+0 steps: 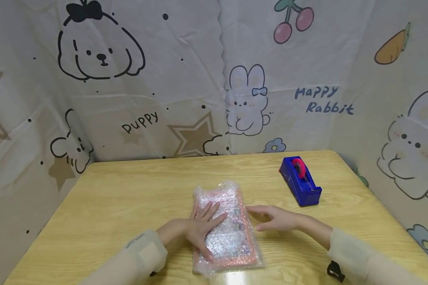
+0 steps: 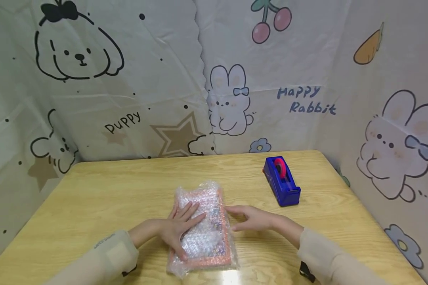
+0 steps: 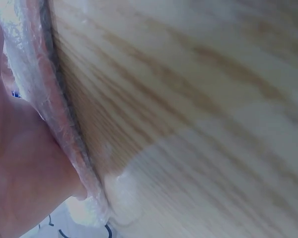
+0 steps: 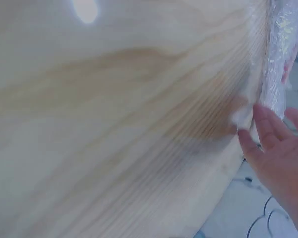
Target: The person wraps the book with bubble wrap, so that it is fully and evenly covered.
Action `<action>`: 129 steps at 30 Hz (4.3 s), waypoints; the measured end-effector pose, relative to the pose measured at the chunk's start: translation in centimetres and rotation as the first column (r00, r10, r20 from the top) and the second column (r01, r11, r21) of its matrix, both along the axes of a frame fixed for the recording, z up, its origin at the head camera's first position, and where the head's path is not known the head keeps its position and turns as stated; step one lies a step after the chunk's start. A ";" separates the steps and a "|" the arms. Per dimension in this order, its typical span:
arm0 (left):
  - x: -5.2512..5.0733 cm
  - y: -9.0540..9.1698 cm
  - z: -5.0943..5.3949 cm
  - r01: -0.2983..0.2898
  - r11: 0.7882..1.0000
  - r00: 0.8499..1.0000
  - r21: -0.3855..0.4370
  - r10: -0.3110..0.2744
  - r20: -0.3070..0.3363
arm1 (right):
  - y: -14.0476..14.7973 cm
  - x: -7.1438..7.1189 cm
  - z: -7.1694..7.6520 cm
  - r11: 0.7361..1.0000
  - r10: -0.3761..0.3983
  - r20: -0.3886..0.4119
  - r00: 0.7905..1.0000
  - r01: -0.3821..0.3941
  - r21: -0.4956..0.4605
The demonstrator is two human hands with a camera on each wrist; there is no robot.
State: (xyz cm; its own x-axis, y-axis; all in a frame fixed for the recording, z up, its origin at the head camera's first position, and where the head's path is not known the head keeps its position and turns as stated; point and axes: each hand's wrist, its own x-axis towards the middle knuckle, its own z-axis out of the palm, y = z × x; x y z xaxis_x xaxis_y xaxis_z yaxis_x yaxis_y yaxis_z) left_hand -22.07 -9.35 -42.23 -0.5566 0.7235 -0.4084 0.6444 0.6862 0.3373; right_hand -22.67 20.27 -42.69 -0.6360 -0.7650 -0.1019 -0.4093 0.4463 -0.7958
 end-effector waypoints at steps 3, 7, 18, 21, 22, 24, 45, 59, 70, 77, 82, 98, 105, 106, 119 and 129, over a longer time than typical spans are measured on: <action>0.1 -0.1 0.1 -0.008 1.000 1.000 -0.005 0.008 0.008 | 1.7 0.3 0.3 0.997 -0.071 -0.055 0.996 0.069 -0.035; 0.0 -0.3 0.1 -0.014 1.000 1.000 -0.003 0.014 0.019 | 3.9 0.5 1.6 0.970 -0.243 -0.140 0.960 0.237 -0.059; -0.4 -0.6 0.2 -0.015 1.000 1.000 -0.002 0.015 -0.002 | 10.8 -1.2 4.6 0.636 -0.759 -0.196 0.620 0.771 -0.026; -0.4 -0.5 0.1 -0.007 1.000 1.000 -0.001 0.007 -0.003 | 11.7 -1.8 4.3 0.613 -0.780 -0.135 0.611 0.790 0.035; -0.4 -0.4 0.1 -0.006 1.000 1.000 -0.002 0.006 -0.003 | 11.9 -1.9 4.1 0.613 -0.780 -0.114 0.615 0.788 0.055; -0.3 -0.3 0.0 -0.002 1.000 1.000 -0.004 0.002 -0.003 | 12.0 -2.0 3.9 0.617 -0.779 -0.068 0.623 0.782 0.090; -0.3 -0.5 -0.6 0.015 0.999 1.000 0.041 -0.015 -0.005 | 8.0 -2.5 3.8 0.501 -0.808 0.337 0.484 0.864 -0.039; -0.4 -0.5 -0.2 0.007 0.999 1.000 0.039 -0.007 0.000 | 7.3 -1.4 4.6 0.347 -0.672 0.583 0.457 0.890 -0.297; -0.6 -0.3 -0.6 0.022 0.998 1.000 0.052 -0.022 0.008 | 8.6 0.2 3.6 0.291 -0.660 0.620 0.424 0.905 -0.309; -0.6 -0.2 -0.8 0.023 0.997 0.999 0.073 -0.026 0.042 | 9.8 0.2 2.2 0.441 -0.856 0.292 0.427 0.897 -0.021; -0.3 0.0 -0.7 0.020 0.997 0.999 0.068 -0.022 0.026 | 9.9 0.2 1.1 0.474 -0.873 0.149 0.465 0.880 0.025; -0.2 -0.3 -0.5 0.013 0.999 1.000 0.051 -0.014 0.011 | 9.8 -0.8 0.6 0.555 -0.832 0.116 0.543 0.822 0.131; -0.2 -0.2 -0.7 0.014 0.999 1.000 0.046 -0.015 0.010 | 10.2 0.2 0.0 0.614 -0.788 0.071 0.611 0.776 0.142; -0.2 -0.2 -0.7 0.012 0.999 1.000 0.047 -0.013 0.012 | 10.2 0.4 0.0 0.621 -0.783 0.080 0.617 0.769 0.151; 0.0 -0.4 -0.6 0.014 0.998 0.999 0.063 -0.016 0.028 | 9.7 0.9 0.5 0.503 -0.846 0.223 0.485 0.864 0.031; -0.2 -0.2 -0.5 0.020 0.997 0.999 0.072 -0.022 0.025 | 8.8 0.2 1.0 0.354 -0.865 0.360 0.348 0.934 -0.051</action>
State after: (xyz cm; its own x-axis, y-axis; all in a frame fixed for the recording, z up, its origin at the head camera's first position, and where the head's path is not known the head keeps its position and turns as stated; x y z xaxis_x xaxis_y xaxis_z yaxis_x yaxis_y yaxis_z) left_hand -22.28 -9.52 -42.78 -0.5311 0.7628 -0.3689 0.6486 0.6461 0.4022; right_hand -22.46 29.03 -41.65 -0.9272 0.2433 -0.2850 0.3406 0.2304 -0.9115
